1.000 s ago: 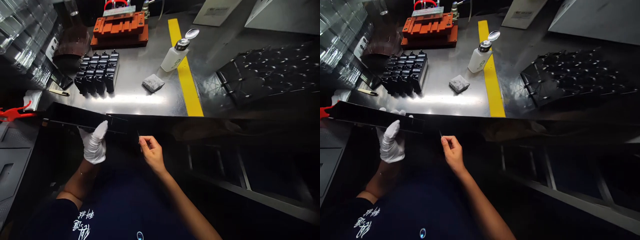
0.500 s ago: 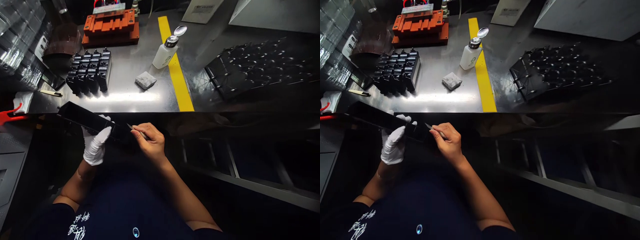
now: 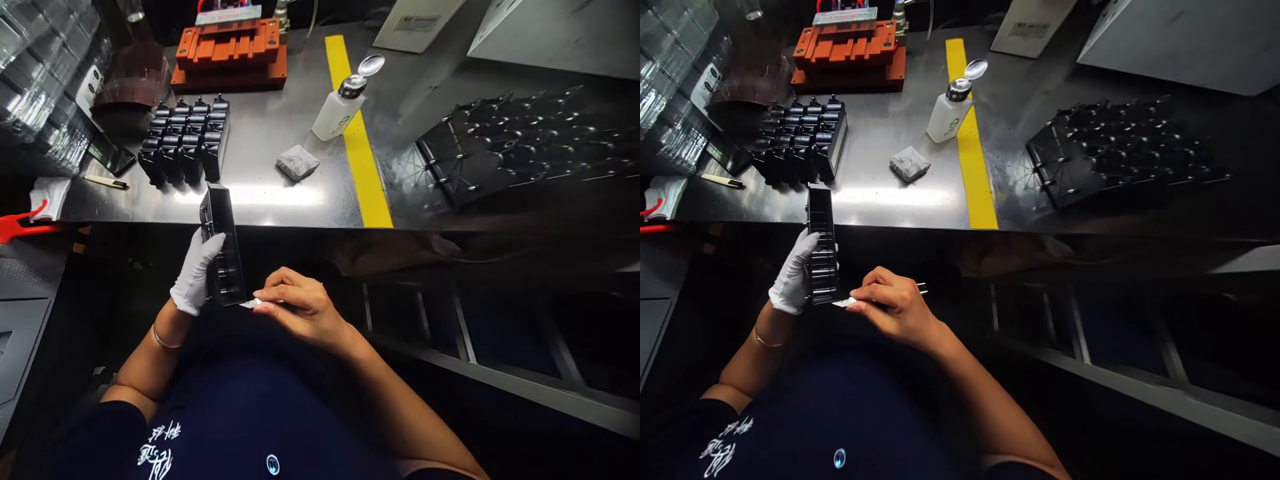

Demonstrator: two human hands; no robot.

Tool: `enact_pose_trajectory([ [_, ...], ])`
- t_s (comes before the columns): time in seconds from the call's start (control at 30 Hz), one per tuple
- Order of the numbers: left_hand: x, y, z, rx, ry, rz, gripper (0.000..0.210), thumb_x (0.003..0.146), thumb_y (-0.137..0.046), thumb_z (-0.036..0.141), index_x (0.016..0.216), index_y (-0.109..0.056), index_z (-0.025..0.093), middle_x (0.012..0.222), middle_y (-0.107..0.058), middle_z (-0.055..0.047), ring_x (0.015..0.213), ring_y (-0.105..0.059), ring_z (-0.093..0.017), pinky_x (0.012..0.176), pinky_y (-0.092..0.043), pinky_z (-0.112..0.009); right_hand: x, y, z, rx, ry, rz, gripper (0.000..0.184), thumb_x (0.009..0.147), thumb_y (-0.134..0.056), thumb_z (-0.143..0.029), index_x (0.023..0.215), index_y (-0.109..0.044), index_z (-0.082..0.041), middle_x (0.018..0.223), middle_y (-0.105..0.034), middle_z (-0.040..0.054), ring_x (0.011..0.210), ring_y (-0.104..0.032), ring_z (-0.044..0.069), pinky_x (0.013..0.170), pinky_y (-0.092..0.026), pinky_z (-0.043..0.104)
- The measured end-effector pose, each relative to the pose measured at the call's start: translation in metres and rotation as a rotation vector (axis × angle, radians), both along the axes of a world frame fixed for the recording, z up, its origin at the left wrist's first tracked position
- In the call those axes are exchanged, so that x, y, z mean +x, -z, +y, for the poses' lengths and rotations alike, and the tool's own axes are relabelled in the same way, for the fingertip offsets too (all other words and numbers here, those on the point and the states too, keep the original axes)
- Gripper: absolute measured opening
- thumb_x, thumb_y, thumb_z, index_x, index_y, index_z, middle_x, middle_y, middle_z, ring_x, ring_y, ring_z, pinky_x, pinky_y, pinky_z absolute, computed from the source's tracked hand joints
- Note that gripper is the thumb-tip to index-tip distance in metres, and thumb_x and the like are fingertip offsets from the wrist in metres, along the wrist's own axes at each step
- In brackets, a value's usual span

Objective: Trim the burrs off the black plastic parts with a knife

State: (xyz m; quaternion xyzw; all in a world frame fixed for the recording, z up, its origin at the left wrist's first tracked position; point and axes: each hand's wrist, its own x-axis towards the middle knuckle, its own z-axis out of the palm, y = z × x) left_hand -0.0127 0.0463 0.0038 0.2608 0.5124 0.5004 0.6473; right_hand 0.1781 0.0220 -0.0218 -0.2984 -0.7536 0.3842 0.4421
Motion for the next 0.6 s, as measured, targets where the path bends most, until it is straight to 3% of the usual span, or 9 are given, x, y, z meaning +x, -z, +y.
enact_pose_trajectory([
  [0.3, -0.001, -0.003, -0.004, 0.061, 0.034, 0.093, 0.041, 0.072, -0.074, 0.045, 0.099, -0.057, 0.02, 0.083, -0.056, 0.003, 0.068, -0.053, -0.01, 0.064, -0.047, -0.023, -0.002, -0.001, 0.008, -0.004, 0.046, 0.021, 0.01, 0.082, -0.07, -0.017, 0.091, -0.073, -0.018, 0.076, -0.058, 0.0023, 0.06, -0.056, 0.009, 0.048, -0.044, 0.021],
  [0.5, 0.005, -0.002, -0.02, 0.089, 0.291, 0.124, 0.058, 0.071, -0.074, 0.044, 0.12, -0.055, 0.019, 0.109, -0.06, -0.004, 0.099, -0.055, -0.02, 0.086, -0.046, -0.033, 0.01, 0.006, 0.056, 0.058, 0.308, 0.032, 0.002, 0.079, -0.072, -0.021, 0.081, -0.074, -0.021, 0.071, -0.063, 0.0017, 0.066, -0.06, 0.013, 0.06, -0.051, 0.026],
  [0.6, -0.001, -0.002, -0.027, 0.049, 0.444, 0.085, 0.062, 0.071, -0.074, 0.042, 0.125, -0.054, 0.02, 0.113, -0.06, -0.006, 0.101, -0.055, -0.022, 0.087, -0.045, -0.034, 0.023, 0.002, 0.071, 0.082, 0.404, 0.005, 0.005, 0.08, -0.072, -0.024, 0.077, -0.074, -0.021, 0.07, -0.064, 0.0016, 0.067, -0.061, 0.014, 0.064, -0.051, 0.028],
])
